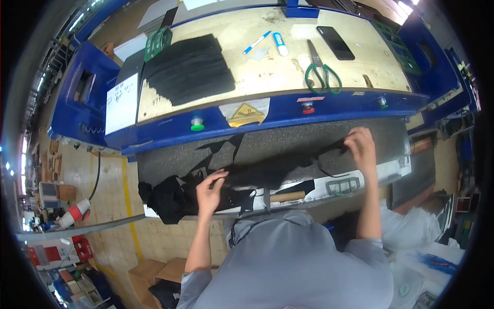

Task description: Cutting out footwear patterns from black fabric using a stencil and scissors.

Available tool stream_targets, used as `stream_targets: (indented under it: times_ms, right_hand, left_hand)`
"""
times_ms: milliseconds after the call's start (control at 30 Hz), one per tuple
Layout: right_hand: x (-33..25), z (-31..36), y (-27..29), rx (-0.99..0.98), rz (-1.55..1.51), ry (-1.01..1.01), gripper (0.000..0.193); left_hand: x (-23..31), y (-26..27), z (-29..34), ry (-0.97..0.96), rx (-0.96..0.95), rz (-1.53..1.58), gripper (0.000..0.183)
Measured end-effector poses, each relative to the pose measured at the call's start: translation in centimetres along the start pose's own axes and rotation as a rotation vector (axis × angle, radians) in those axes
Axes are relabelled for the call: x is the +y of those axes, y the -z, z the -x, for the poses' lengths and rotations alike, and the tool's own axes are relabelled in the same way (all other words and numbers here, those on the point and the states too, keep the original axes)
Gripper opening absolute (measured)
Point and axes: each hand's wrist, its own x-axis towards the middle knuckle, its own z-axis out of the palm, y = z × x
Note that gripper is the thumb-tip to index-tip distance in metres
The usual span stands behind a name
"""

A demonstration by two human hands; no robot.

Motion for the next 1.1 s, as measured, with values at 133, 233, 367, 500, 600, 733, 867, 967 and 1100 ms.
stream_targets:
  times_ms: [133, 233, 367, 500, 600, 733, 867, 967, 1100]
  right_hand:
    - [1.8, 3.5, -3.2, -0.667, 0.181, 0.077, 0.007]
    - [2.9, 2.8, -1.3, -0.265, 0.104, -0.147, 0.005]
    - [1.6, 4.3, -0.6, -0.344, 0.125, -0.07, 0.007]
    - [0.3, 3.6, 1.2, -0.119, 0.036, -0.14, 0.008]
    - [-2.3, 2.7, 2.0, -0.022, 0.012, -0.041, 0.009]
    - [-1.8, 3.0, 4.1, -0.07, -0.236, -0.364, 0.009]
    - [0.3, 5.4, 6.8, -0.377, 0.069, -0.177, 0.009]
    - [1.4, 7.0, 8.8, -0.348, -0.003, -0.223, 0.011]
    - [1.1, 9.3, 13.1, -0.432, -0.057, -0.433, 0.013]
  left_hand:
    - [0.1, -2.4, 0.9, -0.075, -0.635, -0.434, 0.012]
    - [1.0, -1.5, -0.9, 0.071, -0.112, -0.135, 0.013]
    - [2.5, -1.6, -1.8, 0.0, -0.295, -0.238, 0.011]
    - [3.3, 1.0, -4.5, -0.085, 0.139, 0.002, 0.01]
    - [8.3, 0.1, -4.8, -0.243, 0.126, 0.081, 0.008]
    - [10.9, 2.2, -5.2, -0.201, -0.039, -0.255, 0.007]
    - [11.0, 3.1, -3.9, 0.106, -0.84, -0.525, 0.014]
    - [10.4, 2.7, -2.3, 0.066, -0.723, -0.206, 0.014]
    - [11.2, 1.0, -2.0, 0.12, -0.996, -0.21, 0.013]
